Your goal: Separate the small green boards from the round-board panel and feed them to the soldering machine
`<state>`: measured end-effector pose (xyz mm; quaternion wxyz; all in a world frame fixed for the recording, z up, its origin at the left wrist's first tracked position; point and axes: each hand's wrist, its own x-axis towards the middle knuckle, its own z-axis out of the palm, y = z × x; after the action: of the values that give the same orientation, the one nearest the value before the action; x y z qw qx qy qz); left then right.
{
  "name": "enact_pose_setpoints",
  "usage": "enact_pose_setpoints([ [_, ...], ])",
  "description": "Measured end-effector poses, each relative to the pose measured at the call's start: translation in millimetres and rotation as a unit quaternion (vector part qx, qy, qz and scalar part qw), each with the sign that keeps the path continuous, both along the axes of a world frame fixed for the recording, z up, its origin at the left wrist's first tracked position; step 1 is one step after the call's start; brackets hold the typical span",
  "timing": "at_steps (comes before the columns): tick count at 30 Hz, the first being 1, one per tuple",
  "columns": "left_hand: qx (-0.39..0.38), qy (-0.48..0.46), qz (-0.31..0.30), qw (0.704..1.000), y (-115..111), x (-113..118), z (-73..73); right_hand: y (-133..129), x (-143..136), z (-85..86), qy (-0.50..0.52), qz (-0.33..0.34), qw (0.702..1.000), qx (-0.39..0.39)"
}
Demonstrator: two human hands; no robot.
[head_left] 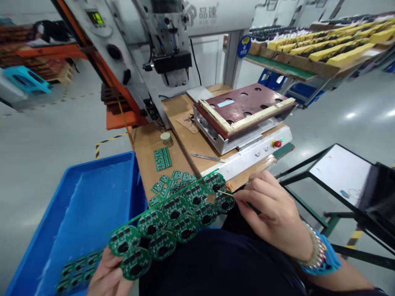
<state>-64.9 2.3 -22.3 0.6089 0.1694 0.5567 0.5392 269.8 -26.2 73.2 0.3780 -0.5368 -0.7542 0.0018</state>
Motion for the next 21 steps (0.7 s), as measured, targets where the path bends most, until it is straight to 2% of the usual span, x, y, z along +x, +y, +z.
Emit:
enact_pose_setpoints([
  [5, -0.003, 0.018, 0.021, 1.000, -1.4, 2.9, 1.2, 0.8, -1.7, 1.1, 0.001, -0.002, 1.000, 0.000],
  [11, -0.003, 0.002, -0.009, 1.000, -2.5, -1.8, -3.3, 1.7, -0.5, 0.2, 0.006, -0.002, 1.000, 0.003],
  [17, -0.054, -0.002, 0.057, 0.997, -1.2, 5.3, 2.3, 1.6, 2.0, -1.1, 0.007, -0.012, 1.000, 0.007],
  [21, -0.050, 0.003, 0.040, 0.998, -0.6, 6.7, 5.2, 1.9, 2.4, -0.2, 0.008, -0.021, 1.000, 0.007],
])
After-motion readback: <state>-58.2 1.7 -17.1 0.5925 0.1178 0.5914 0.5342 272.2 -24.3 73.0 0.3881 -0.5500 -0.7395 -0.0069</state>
